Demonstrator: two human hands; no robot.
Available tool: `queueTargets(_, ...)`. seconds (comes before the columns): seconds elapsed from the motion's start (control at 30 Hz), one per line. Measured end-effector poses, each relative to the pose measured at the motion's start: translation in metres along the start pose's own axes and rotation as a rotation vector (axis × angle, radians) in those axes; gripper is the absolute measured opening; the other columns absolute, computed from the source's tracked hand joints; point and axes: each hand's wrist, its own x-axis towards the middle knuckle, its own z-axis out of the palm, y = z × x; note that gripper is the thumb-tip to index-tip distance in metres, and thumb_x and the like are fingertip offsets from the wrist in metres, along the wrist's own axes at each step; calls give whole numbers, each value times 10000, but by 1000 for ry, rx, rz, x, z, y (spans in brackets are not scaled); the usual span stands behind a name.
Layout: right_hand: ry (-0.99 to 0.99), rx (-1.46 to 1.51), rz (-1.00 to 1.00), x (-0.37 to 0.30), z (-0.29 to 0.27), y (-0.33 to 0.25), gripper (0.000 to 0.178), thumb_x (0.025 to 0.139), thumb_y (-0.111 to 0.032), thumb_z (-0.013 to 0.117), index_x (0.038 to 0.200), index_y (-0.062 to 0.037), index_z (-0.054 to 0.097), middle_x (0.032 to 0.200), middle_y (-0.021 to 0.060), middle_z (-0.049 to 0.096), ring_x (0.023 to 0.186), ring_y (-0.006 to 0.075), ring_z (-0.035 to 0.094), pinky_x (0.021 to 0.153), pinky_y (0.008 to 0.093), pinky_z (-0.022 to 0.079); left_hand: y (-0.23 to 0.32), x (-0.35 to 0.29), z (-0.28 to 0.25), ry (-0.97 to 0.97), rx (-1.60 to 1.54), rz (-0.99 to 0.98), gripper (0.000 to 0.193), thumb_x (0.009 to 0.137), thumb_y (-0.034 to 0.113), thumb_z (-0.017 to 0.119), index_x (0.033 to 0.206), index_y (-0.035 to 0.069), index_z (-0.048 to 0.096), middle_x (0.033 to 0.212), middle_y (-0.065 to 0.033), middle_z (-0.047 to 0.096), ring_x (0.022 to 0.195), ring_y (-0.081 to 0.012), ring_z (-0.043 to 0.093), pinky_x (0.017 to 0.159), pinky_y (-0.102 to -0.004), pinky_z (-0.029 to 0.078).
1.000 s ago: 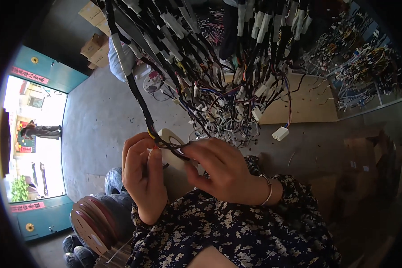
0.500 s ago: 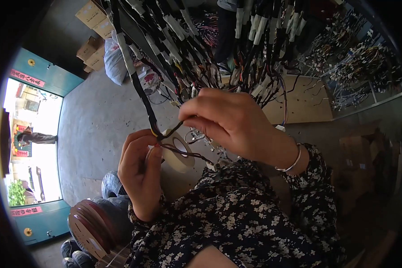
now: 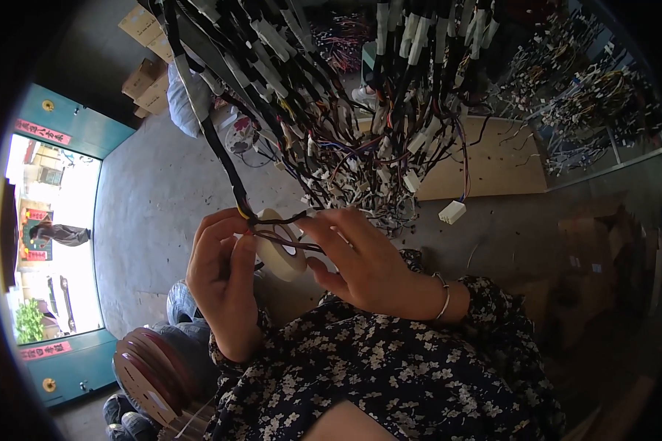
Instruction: The person wraps sections of electrical wire harnesses with white adhesive tape from a tape roll.
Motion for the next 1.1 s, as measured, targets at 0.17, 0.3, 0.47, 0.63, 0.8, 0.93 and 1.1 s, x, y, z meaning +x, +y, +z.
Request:
queueTargets(0.17,15,261,56,-7,-1,2,636,789,30,716,1385,23,497,1094,148,605,846,305,660,692,405,556,-5,0,-1,6,40,51,122,911,-80,621,1029,-60,643,1088,-107,656,675,-56,489,571,-204,392)
queueTargets(0.3,-66,-114,-197,26,-51,-3,458,802,5,708,1249,5,606,961,77,588,679,186,623,510,302,507,-7,-1,0,49,101,124,152,897,-107,626,1043,-68,642,1088,-135,657,715,-78,554,589,-198,441)
queueTargets(0.47,-281,-413,-367,50,-82,-16,319,817,3,698,1136,-2,716,842,39,549,655,145,580,503,257,486,-9,0,1,52,102,142,170,895,-110,636,1058,-63,642,1078,-137,657,725,-94,568,555,-204,432)
queueTargets(0.63,-322,-414,-370,59,-86,-23,195,864,-51,707,1046,13,734,730,40,539,591,151,553,460,270,436,-12,-1,0,69,136,167,180,898,-115,633,1070,-61,640,1069,-141,660,734,-113,587,532,-219,431)
queueTargets(0.8,-473,613,484,54,-94,-18,282,1041,-189,575,926,38,696,580,31,475,431,129,421,403,270,355,-17,1,2,12,53,275,153,900,-128,619,1042,-76,640,1068,-173,660,845,-229,661,666,-275,534)
queueTargets(0.93,-447,1411,1158,40,-84,-3,425,1097,-264,497,841,34,659,526,10,449,370,70,334,352,244,291,-17,1,1,-14,69,297,167,871,-131,633,1030,-81,639,1066,-194,659,911,-301,673,762,-335,561)
queueTargets(1.1,-391,1448,1114,43,-79,21,443,1085,-299,535,783,4,653,551,-1,478,396,46,345,354,227,302,-13,8,-4,-78,67,351,161,874,-124,621,1028,-78,638,1064,-199,657,908,-312,674,792,-351,557)
